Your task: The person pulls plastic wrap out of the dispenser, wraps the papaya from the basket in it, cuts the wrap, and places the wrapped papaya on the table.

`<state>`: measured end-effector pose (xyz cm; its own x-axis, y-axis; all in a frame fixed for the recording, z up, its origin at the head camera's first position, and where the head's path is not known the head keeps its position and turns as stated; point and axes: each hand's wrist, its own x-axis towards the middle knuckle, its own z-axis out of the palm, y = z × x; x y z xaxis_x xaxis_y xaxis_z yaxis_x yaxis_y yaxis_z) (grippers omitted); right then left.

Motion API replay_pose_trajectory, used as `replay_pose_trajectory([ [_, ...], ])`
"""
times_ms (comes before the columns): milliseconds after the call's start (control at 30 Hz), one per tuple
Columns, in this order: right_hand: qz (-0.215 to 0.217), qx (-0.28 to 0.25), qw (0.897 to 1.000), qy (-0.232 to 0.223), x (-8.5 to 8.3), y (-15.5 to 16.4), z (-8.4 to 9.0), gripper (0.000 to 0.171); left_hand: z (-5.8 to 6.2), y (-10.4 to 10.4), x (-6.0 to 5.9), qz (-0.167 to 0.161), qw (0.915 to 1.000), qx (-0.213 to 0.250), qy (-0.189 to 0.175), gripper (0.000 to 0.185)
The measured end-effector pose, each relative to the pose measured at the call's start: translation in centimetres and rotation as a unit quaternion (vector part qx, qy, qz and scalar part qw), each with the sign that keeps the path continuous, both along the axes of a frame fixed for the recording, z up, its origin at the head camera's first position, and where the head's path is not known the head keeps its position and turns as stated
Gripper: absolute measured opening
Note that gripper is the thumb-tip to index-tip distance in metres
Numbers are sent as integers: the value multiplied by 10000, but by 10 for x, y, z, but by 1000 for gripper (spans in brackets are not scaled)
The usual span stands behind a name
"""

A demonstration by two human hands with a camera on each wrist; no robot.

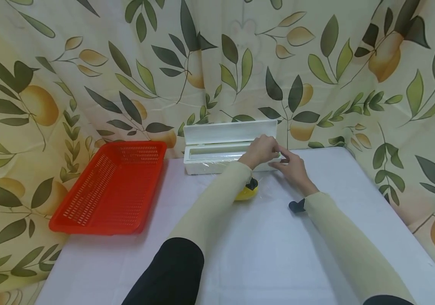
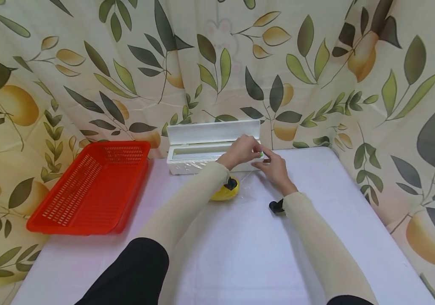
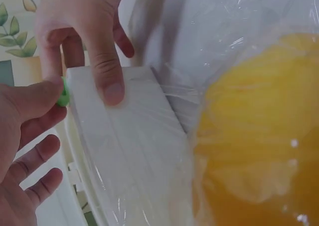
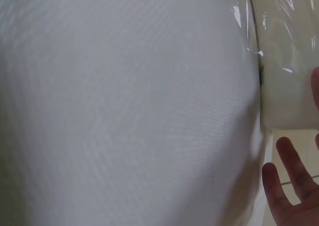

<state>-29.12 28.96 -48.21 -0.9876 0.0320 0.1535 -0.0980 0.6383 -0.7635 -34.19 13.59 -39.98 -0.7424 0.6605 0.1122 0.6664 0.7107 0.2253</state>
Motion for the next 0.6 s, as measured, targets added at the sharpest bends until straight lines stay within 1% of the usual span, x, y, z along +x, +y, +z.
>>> replay_pose_trajectory([
  [100, -42, 36, 10000, 12, 0, -1, 0, 75, -3, 1, -1, 28, 9999, 58, -95, 10],
  [300, -86, 58, 9999, -34, 1, -2, 1, 76, -6, 2, -1, 107, 9995, 146, -275, 9],
  [467, -47, 57, 10000, -42, 1, -2, 2, 76, -4, 1, -3, 15, 9997, 120, -232, 8],
  [600, -12, 48, 10000, -36, 1, -1, 2, 76, -3, -1, -5, -132, 9997, 74, -184, 8],
])
